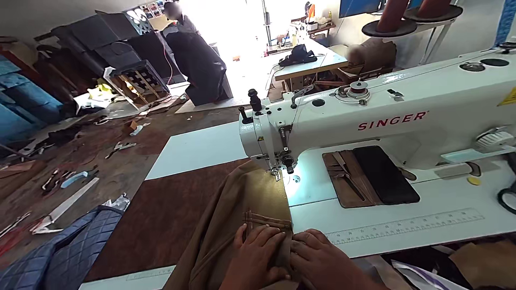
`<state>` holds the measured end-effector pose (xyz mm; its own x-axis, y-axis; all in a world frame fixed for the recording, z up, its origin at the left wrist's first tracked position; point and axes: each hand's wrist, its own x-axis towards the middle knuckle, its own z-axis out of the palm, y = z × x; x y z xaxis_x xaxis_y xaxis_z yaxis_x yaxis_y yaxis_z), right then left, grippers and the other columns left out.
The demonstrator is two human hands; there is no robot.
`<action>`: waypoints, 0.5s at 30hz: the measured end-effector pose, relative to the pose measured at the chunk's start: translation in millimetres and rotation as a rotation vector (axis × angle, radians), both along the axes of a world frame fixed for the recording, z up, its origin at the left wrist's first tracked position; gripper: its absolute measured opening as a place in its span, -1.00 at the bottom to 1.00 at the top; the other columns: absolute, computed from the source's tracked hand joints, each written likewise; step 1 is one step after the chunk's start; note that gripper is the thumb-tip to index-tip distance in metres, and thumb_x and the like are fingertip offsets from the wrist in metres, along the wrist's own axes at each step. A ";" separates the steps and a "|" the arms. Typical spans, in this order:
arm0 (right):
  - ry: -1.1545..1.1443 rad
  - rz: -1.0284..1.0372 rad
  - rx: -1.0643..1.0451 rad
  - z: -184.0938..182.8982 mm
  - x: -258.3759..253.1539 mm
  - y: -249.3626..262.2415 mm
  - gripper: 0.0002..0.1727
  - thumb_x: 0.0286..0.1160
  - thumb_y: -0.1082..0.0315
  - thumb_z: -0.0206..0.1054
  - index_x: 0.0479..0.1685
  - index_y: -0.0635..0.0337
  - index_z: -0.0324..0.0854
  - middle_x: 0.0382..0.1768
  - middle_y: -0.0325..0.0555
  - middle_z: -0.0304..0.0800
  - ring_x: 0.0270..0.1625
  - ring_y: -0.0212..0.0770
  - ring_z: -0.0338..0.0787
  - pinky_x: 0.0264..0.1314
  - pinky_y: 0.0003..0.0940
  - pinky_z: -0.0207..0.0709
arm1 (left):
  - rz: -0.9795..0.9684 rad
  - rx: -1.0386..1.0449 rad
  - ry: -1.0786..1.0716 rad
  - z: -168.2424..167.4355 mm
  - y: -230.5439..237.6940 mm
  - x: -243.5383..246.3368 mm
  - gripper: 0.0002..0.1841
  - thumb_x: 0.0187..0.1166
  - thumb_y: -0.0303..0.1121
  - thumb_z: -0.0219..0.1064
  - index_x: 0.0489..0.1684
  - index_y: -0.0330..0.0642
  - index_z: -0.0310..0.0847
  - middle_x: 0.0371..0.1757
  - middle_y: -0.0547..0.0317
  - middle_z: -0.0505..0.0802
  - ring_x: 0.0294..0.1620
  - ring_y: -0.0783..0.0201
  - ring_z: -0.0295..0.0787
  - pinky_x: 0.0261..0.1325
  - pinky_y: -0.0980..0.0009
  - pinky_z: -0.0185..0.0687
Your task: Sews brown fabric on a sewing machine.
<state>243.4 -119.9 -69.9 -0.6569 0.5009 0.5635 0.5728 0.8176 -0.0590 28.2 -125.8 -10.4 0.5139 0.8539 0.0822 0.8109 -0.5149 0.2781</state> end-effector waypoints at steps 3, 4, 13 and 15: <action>0.031 -0.012 0.004 -1.1 -1.1 0.2 -0.78 0.67 0.19 0.18 0.03 -0.11 0.74 0.07 -0.34 0.86 0.27 -0.23 0.77 0.30 -0.30 0.58 | 0.028 0.208 -0.065 -18.8 -1.5 -0.9 -0.69 0.44 -0.20 0.41 0.10 0.06 0.92 0.18 0.27 0.93 0.30 0.02 0.82 0.39 -0.39 0.33; 0.038 -0.016 -0.002 -1.0 -1.2 0.0 -0.75 0.68 0.16 0.17 0.09 -0.11 0.73 0.09 -0.34 0.87 0.26 -0.23 0.78 0.29 -0.31 0.58 | 0.049 0.239 -0.096 -22.7 -1.3 -0.3 -0.73 0.45 -0.26 0.39 0.02 0.07 0.94 0.13 0.29 0.95 0.26 0.05 0.84 0.38 -0.34 0.36; 0.057 -0.174 -0.025 -1.0 -7.6 -2.3 -0.51 0.63 -0.11 0.16 0.24 -0.02 0.77 0.26 -0.16 0.83 0.23 -0.09 0.82 0.20 -0.19 0.68 | 0.115 0.320 -0.220 -20.7 6.8 1.5 -0.79 0.52 -0.44 0.28 -0.24 -0.05 0.90 0.12 0.29 0.96 0.15 0.17 0.87 0.25 -0.09 0.43; 0.029 -0.171 -0.011 -0.2 -7.8 -1.8 -0.53 0.57 -0.13 0.21 0.19 -0.08 0.81 0.16 -0.18 0.86 0.18 -0.09 0.83 0.15 -0.19 0.68 | 0.014 0.466 -0.152 -23.4 14.2 -1.5 -0.79 0.53 -0.44 0.25 -0.32 0.02 0.84 0.10 0.37 0.96 0.19 0.30 0.82 0.26 0.12 0.37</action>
